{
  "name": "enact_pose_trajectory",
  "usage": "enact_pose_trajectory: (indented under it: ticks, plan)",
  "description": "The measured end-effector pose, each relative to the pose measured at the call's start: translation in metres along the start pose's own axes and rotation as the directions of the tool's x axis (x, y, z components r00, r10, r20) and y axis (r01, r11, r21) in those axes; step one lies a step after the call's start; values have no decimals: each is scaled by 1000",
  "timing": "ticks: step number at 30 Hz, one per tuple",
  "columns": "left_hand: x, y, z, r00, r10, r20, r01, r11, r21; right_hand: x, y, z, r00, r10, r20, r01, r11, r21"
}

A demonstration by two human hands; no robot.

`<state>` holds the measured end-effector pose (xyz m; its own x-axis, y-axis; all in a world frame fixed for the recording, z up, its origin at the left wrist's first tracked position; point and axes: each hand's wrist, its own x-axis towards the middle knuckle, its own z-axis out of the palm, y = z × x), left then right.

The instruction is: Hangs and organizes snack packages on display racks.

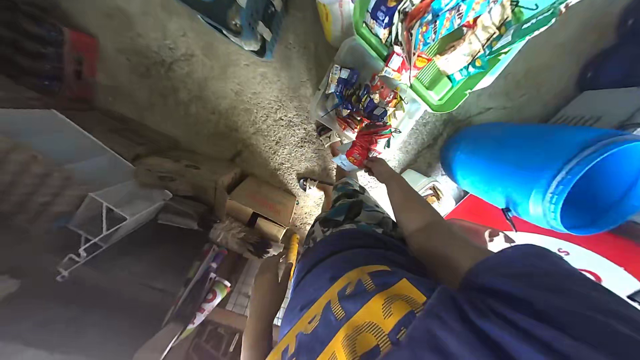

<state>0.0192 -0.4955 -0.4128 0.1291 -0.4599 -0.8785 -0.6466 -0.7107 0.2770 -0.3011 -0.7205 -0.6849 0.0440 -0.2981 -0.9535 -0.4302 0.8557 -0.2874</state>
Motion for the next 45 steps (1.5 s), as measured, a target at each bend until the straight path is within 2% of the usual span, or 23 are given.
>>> enact_pose_trajectory:
  ticks: [6,10,15,21,25,30,33,36,39,42,45]
  plan:
    - [1,-3,6,999,42,-20,-42,999,-3,19,-2,9,998,-35,-45,33,998,-46]
    - [5,2,6,999,27,-19,-27,1000,10,29,-10,0,993,-4,-119,2,1000,-17]
    - [17,12,2,1000,28,4,-28,999,22,40,-18,-15,989,28,-148,-39,997,-71]
    - [30,25,-4,999,15,32,-16,999,28,51,-29,-34,974,91,-207,-77,994,74]
    - [40,31,-6,999,9,51,-11,1000,28,62,-52,-40,967,122,-225,-77,977,198]
    - [49,38,-6,997,48,55,-50,998,31,79,-70,-45,955,169,-243,-86,944,320]
    - [52,42,-7,997,61,49,-62,997,37,80,-66,-48,934,217,-284,-125,943,309]
    - [54,47,-9,998,49,45,-52,997,49,82,-58,-50,913,247,-324,-185,960,212]
    - [52,49,-9,998,66,16,-67,997,49,75,-53,-46,939,171,-300,-133,981,141]
    - [46,50,-8,998,68,-4,-68,997,37,43,-30,-35,982,10,-189,26,981,190]
    - [38,54,-10,998,56,-12,-56,998,27,-4,-8,-14,983,-165,-81,174,978,118]
